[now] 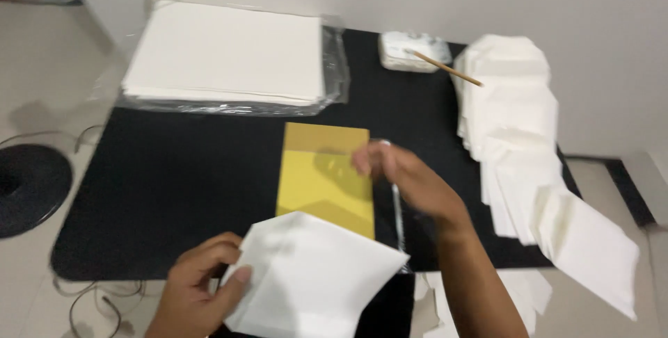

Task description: The person folds a white sheet of paper and uses a wooden stick to apply white adhesive to its edges. They then place a yellow sheet on top of the glued paper and press it down to secure the layers.

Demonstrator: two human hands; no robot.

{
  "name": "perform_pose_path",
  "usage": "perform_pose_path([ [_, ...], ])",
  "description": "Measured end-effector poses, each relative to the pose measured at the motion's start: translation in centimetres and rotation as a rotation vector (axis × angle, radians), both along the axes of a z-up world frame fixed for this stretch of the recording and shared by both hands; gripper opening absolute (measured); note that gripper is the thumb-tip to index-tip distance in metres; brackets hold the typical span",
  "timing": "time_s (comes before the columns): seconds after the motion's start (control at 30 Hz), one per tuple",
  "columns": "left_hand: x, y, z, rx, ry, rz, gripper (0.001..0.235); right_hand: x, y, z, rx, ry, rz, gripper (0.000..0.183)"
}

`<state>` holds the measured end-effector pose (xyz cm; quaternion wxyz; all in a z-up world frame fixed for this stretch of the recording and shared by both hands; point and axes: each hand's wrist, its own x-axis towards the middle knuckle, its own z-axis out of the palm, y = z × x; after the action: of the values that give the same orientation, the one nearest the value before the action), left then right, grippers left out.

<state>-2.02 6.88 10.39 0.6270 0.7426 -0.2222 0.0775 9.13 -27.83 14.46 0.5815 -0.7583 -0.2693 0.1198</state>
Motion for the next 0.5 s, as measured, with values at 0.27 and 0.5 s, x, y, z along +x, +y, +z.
perform_pose_path([
  [0.27,-0.1,-15.4,2.3,-0.064,-0.082,-0.415,0.02,-17.9,-9.1,3.5,-0.52,-0.027,-0.378,0.04],
  [0.5,-2.0,-26.3,0.9,0.22,-0.093,-0.615,0.039,-27.0,-24.4,5.7,-0.674,0.102,-0.697,0.019],
])
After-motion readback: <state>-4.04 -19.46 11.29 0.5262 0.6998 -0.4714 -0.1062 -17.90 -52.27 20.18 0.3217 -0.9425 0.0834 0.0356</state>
